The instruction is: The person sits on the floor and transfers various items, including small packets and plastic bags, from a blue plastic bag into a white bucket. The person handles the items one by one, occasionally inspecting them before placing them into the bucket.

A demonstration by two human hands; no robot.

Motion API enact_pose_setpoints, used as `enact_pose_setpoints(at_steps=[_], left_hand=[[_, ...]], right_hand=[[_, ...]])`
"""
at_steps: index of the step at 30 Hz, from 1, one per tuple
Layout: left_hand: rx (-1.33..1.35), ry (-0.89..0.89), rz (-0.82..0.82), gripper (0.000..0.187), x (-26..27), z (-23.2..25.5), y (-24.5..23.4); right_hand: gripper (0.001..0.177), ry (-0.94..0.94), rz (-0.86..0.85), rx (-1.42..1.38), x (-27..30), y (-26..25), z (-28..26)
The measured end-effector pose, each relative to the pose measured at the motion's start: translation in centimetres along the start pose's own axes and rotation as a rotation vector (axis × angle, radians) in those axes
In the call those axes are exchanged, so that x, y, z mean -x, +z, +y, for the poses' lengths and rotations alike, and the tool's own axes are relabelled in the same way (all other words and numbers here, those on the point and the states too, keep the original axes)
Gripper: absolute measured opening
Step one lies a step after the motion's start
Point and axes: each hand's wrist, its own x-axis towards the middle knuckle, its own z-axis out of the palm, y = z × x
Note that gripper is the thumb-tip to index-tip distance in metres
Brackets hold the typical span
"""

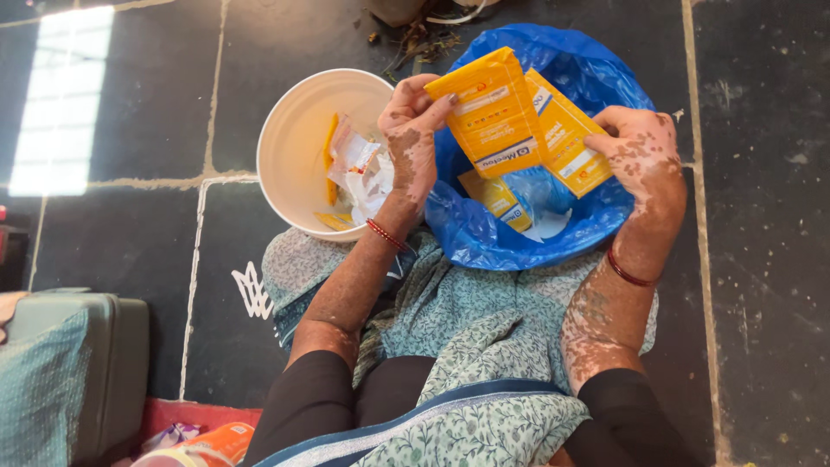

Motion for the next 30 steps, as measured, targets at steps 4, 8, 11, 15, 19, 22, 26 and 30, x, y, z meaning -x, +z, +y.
enact_pose_setpoints(at_steps=[4,8,11,15,19,22,26,30], left_hand=[[-0.044,0.241,0.058,0.026,0.1,4.3,-1.7],[-0.17,0.493,0.253,0.022,1.3,10.9,-6.3],[-0.085,0.677,0.273,0.021,1.2,13.5,-9.9],[-0.73,0.399,0.599,0.016,0.2,12.1,-14.7],[-1.214,0.41,0.41,0.056,1.2,9.8,-16.4],[-1.214,0.496,0.379,0.047,0.9,9.4,-16.5],[-1.181,0.411,0.346,0.043,1.0,9.9,-15.2],[-1.142,0.412,0.113,0.041,1.3,9.2,-11.0]], right_hand=[[0.025,0.031,0.048,-0.015,0.3,-0.2,0.3],[0.019,-0.048,0.05,0.019,0.8,-0.7,1.1],[0.018,-0.114,0.081,0.006,0.8,-0.7,1.9],[0.018,-0.119,0.071,-0.07,0.1,0.2,2.9],[0.018,-0.108,0.038,-0.054,-0.2,0.9,3.7],[0.019,-0.112,0.032,-0.027,-0.4,0.9,4.2],[0.023,-0.124,0.051,-0.015,-0.6,1.1,3.3],[0.029,-0.137,0.052,-0.109,-0.2,0.7,0.3]])
